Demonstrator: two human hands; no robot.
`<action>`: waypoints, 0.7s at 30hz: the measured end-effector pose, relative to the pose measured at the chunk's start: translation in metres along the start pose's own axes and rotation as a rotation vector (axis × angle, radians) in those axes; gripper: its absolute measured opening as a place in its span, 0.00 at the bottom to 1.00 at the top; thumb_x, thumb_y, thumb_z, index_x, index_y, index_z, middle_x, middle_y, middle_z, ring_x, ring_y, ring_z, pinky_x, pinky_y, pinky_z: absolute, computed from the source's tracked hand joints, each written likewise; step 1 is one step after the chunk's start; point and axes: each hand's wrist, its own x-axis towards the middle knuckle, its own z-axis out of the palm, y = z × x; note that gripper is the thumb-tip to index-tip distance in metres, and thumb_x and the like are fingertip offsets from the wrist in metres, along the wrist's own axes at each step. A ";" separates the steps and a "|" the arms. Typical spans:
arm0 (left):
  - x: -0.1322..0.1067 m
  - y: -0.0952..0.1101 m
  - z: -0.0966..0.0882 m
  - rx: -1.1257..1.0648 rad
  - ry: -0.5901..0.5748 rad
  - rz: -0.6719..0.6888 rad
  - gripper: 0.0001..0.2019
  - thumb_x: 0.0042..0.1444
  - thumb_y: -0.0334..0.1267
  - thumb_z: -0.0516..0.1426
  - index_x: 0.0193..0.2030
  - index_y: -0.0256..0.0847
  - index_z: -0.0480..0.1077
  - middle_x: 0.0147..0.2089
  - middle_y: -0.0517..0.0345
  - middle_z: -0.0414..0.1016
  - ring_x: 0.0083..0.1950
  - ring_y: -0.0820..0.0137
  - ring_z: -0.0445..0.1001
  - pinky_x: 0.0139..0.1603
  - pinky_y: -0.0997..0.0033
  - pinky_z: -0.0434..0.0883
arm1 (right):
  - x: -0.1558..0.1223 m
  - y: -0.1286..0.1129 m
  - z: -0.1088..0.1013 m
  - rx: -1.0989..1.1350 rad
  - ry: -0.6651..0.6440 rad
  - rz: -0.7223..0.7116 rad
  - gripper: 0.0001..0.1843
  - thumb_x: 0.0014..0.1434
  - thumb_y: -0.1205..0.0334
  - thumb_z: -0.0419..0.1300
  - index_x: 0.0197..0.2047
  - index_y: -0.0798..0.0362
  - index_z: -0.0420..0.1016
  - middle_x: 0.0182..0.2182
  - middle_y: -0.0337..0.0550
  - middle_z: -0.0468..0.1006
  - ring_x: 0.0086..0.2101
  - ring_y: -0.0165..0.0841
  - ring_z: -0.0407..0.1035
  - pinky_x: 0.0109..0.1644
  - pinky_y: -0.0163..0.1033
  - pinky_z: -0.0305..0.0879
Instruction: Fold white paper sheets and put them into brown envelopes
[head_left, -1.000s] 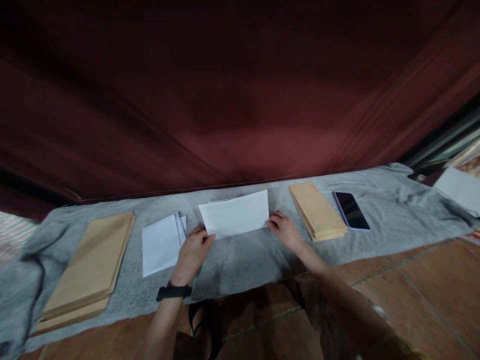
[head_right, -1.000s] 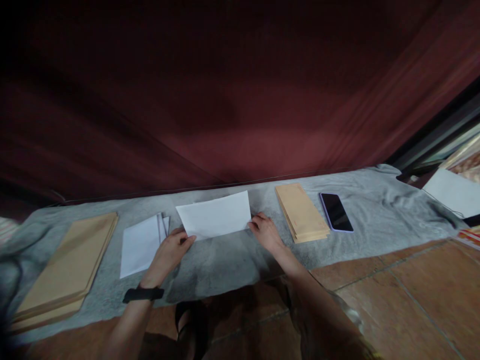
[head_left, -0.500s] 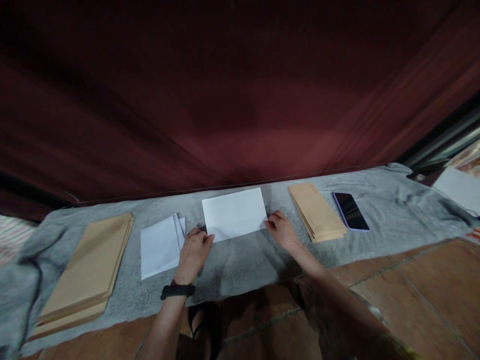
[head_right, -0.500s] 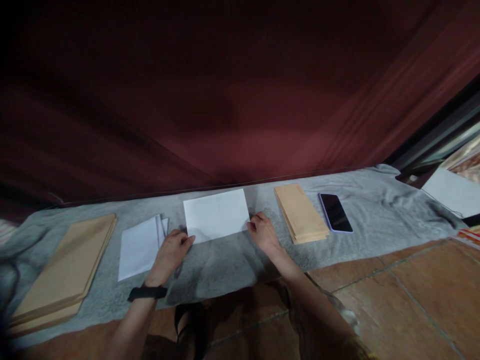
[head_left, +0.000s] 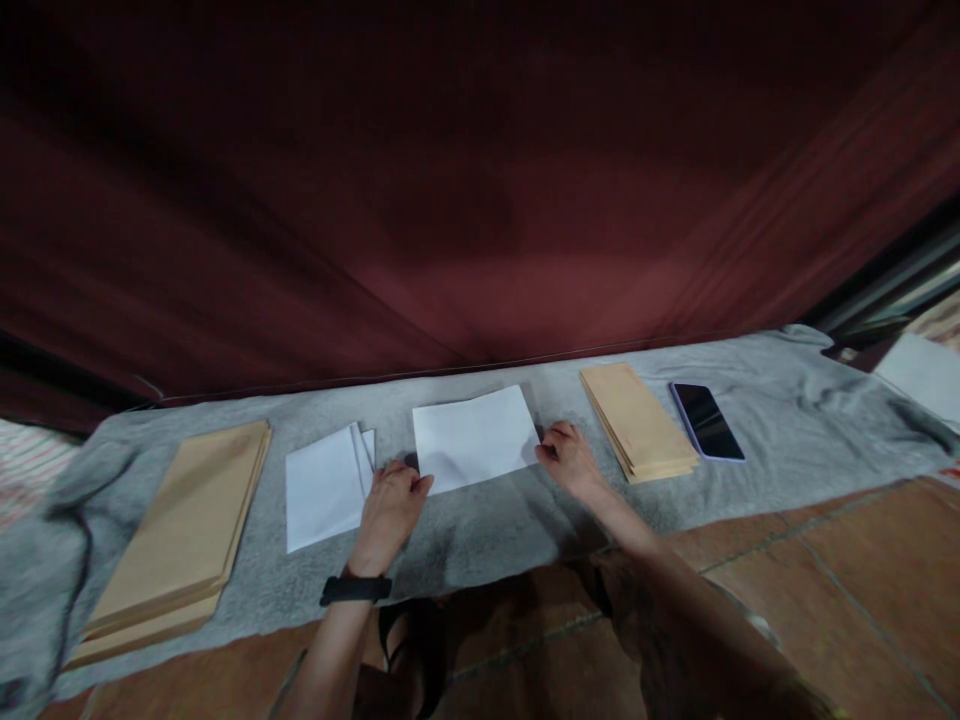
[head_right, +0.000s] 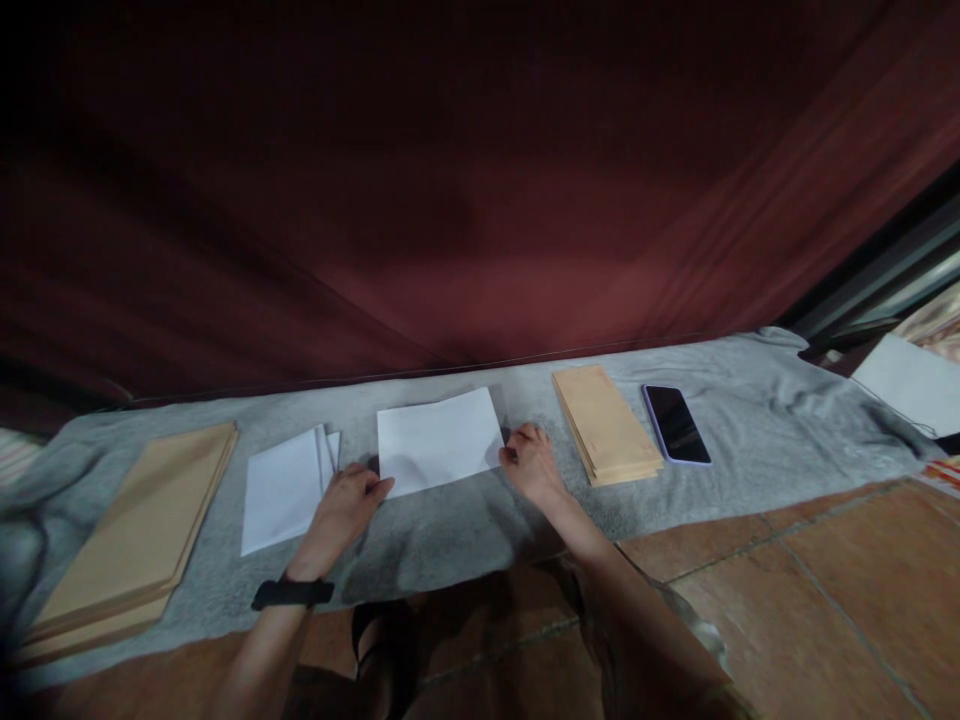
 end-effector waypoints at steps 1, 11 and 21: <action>0.000 0.000 -0.001 0.007 -0.011 0.000 0.16 0.61 0.44 0.52 0.25 0.42 0.71 0.36 0.50 0.74 0.45 0.59 0.76 0.59 0.57 0.66 | -0.001 0.000 0.000 -0.003 0.008 -0.004 0.08 0.60 0.65 0.60 0.28 0.49 0.73 0.38 0.47 0.75 0.43 0.40 0.66 0.51 0.46 0.63; -0.001 -0.001 0.003 0.022 0.028 0.026 0.15 0.60 0.43 0.53 0.24 0.43 0.70 0.35 0.50 0.75 0.44 0.57 0.76 0.59 0.55 0.66 | -0.002 0.000 0.000 0.008 -0.019 -0.002 0.06 0.60 0.65 0.60 0.30 0.49 0.74 0.40 0.47 0.74 0.44 0.41 0.65 0.51 0.46 0.62; 0.004 -0.006 -0.009 -0.229 0.077 0.046 0.04 0.50 0.34 0.59 0.30 0.44 0.76 0.39 0.53 0.78 0.46 0.58 0.74 0.54 0.56 0.70 | 0.005 0.003 -0.013 0.284 -0.054 -0.054 0.06 0.54 0.68 0.64 0.35 0.49 0.78 0.43 0.44 0.77 0.48 0.40 0.69 0.57 0.48 0.64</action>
